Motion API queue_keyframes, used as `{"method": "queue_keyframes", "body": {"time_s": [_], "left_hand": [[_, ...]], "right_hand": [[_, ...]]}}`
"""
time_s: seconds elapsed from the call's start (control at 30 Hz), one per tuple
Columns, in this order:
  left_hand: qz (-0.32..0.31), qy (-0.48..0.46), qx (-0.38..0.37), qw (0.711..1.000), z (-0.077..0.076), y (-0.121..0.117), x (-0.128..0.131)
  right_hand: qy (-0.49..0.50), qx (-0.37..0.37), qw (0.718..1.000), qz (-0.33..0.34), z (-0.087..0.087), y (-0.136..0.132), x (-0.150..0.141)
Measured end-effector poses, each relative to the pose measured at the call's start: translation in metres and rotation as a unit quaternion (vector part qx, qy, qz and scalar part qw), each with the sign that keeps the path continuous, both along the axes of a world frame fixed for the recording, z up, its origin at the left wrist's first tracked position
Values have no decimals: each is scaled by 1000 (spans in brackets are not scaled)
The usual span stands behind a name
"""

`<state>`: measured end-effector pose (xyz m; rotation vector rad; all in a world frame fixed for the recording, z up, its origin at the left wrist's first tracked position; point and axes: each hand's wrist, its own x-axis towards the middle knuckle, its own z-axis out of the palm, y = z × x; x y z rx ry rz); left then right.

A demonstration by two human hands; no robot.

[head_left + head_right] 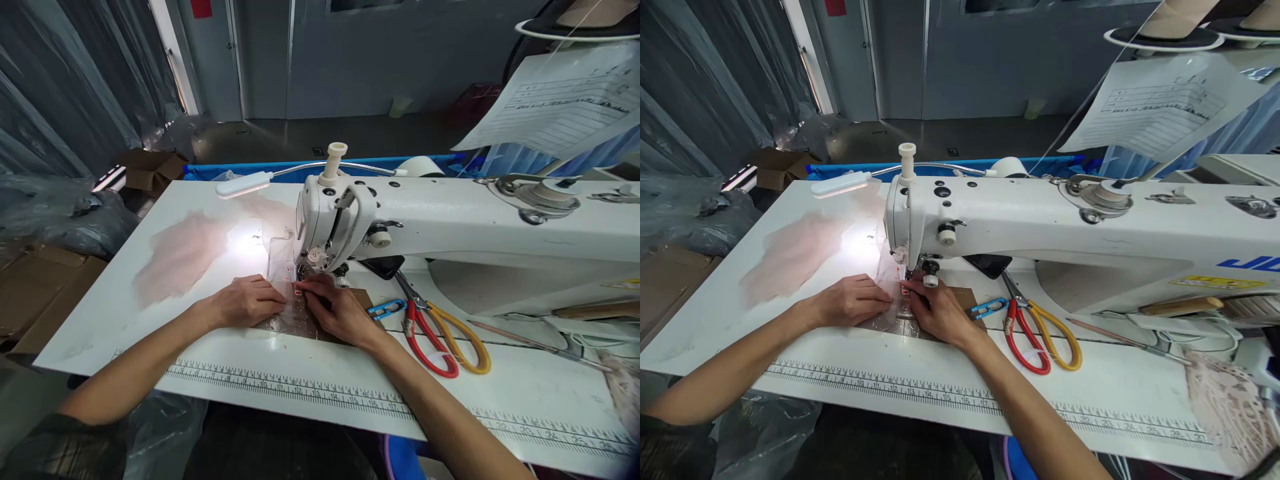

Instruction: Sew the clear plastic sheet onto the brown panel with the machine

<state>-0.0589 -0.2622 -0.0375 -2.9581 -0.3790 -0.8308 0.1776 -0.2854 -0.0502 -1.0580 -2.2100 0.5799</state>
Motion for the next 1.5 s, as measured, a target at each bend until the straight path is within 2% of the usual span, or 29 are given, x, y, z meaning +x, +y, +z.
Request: {"method": "queue_keyframes", "body": {"time_s": [0.13,0.27,0.43,0.6,0.8,1.03,1.2,1.33,1.5], "left_hand": [[4,13,5,1000,-3,-7,3],[44,18,14,999,-5,-22,10],[84,-20,-11,996,0,-21,10],[80,-87,-81,990,4,-12,6],[58,-108,-100,987,-2,-21,13],[9,-12,-57,998,-5,-14,6],[55,-12,-15,998,-2,-14,4],[51,-4,26,998,0,-16,5],[20,-13,23,999,-3,-15,7]], "right_hand": [[-74,63,995,34,0,-3,-5],[-112,76,990,32,-3,-5,-5],[-83,58,994,35,-4,-2,-2],[-16,25,1000,4,-1,-1,-1],[-81,53,995,33,4,-5,-6],[-125,82,988,20,-4,-4,-1],[-121,110,986,20,-10,-6,1],[-100,89,991,25,-7,-7,1],[-92,70,993,25,0,-4,0]]}}
